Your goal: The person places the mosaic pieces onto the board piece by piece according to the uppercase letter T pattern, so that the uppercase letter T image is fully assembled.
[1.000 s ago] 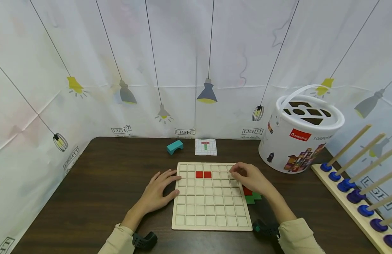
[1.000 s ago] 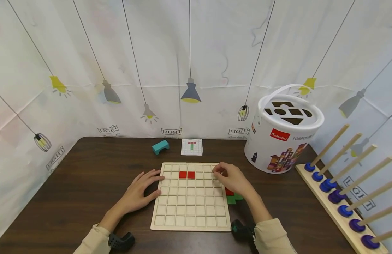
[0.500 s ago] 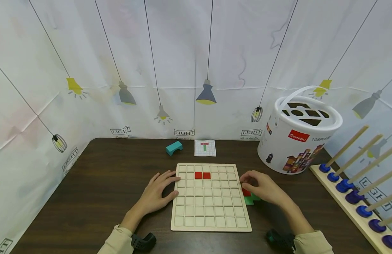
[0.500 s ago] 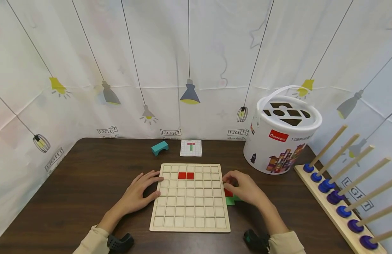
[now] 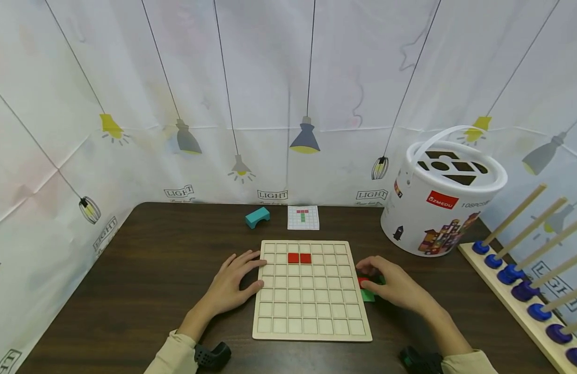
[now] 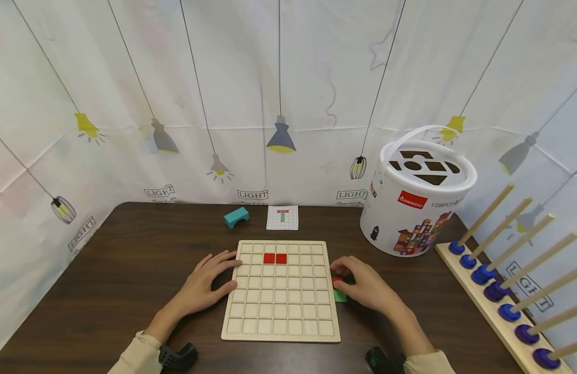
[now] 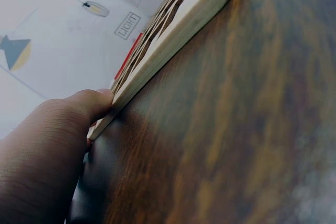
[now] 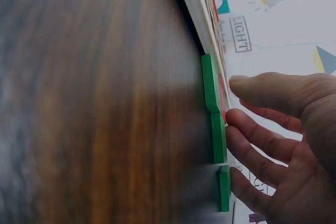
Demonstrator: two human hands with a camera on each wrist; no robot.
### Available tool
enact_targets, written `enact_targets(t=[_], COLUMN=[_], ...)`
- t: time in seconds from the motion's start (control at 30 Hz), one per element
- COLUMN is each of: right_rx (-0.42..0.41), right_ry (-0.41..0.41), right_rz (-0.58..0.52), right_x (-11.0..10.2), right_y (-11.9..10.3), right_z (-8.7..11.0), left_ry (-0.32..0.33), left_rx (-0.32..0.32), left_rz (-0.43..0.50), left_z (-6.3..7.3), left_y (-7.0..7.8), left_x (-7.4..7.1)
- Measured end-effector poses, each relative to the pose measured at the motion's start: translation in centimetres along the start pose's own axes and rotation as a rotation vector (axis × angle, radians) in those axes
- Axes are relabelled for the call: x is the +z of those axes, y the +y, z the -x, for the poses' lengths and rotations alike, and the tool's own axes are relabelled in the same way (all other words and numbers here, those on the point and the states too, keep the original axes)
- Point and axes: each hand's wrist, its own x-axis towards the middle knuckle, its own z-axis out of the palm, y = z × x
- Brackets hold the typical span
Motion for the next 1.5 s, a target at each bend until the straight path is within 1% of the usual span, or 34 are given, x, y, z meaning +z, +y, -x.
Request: enact_targets(t=[0.1,0.33,0.43,0.6,0.7,0.97,1.1,1.23,1.33,1.5], right_rx=[0.011,-0.007,-0.017,-0.008,0.006,0.03,0.042,0.018,-0.013,-0.042], right_ry=[-0.012,-0.022,-0.02,-0.022,-0.023,-0.009,0.005,0.022,0.039,0.062], right_rz=[0.019,0.103,0.111,0.105,0.085,-0.037,-0.075,-0.102,-0.11,-0.115], right_x=[0.0,-0.17,-0.15,-0.03,0.01,-0.16,-0.14,-0.1,-0.09,-0.11], right_y=[0.13,0.02,0.01,-0.01,-0.02,0.15,0.32,0.48,0.52,0.45], right_z=[0.16,0.38,0.41,0.35,0.29,0.1,-0.08,-0.24,-0.31,-0.39], left_ry=[-0.003,-0.005,-0.003,0.0,-0.003,-0.009,-0.008,-0.006,-0.007,-0.008], left_rx=[0.002,0.001,0.002,0.001,0.0,-0.004,-0.005,-0.009,-0.009,-0.005], left_rz=[0.004,0.003,0.003,0.008,0.007,0.002,0.003,0.002,0.004,0.01], left_z=[-0.03,-0.03,-0.01,-0.01,-0.01,0.03,0.06,0.08,0.07,0.03], left_y=[0.03,0.04,0.07,0.09,0.07,0.0,-0.01,-0.02,-0.01,0.06], left_x=[-0.01,-0.04,-0.07,-0.08,-0.06,-0.04,-0.09,-0.11,-0.09,-0.03])
